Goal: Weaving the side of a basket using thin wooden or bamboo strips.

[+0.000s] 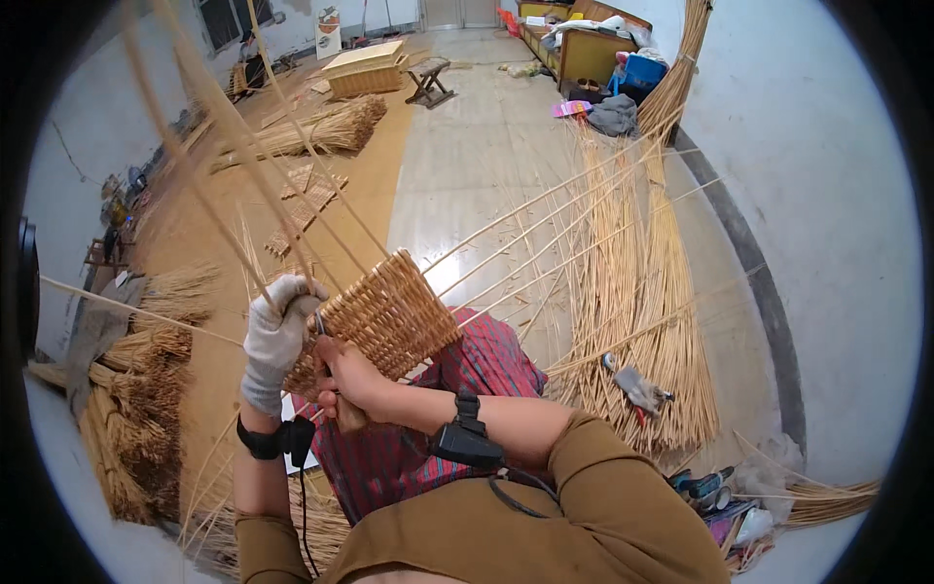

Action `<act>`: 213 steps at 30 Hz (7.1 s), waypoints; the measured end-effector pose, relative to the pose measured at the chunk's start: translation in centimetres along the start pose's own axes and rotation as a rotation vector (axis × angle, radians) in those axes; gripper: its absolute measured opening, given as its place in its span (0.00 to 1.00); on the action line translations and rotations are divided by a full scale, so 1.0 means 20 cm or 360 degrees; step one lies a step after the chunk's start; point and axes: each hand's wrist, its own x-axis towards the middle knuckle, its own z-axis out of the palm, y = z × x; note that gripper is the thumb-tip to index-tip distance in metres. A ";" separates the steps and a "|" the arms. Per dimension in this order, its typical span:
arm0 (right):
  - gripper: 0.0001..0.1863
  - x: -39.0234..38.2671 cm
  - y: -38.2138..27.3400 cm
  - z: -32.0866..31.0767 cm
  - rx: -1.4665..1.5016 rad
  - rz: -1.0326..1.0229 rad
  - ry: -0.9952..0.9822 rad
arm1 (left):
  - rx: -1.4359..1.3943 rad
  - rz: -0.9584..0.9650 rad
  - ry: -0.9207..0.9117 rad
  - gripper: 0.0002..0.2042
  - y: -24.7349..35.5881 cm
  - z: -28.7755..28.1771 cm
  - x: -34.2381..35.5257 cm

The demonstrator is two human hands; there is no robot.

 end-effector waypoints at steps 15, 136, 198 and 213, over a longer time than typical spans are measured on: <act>0.17 0.02 0.39 -0.83 -0.2858 -0.0287 -0.1257 | 0.0921 0.0383 -0.0257 0.20 0.31 0.36 -0.37; 0.13 -0.19 -0.39 -0.43 -0.1826 -0.0437 -0.0091 | 0.0660 0.0569 -0.0932 0.11 0.19 0.84 -0.46; 0.11 -0.01 -0.82 0.02 -0.0893 -0.1892 -0.0282 | -0.0558 -0.0876 -0.0034 0.50 -0.11 -0.18 -0.05; 0.12 0.08 -0.49 -0.63 -0.0132 -0.1559 0.0217 | 0.0055 -0.0898 -0.0418 0.17 -0.04 -0.03 0.11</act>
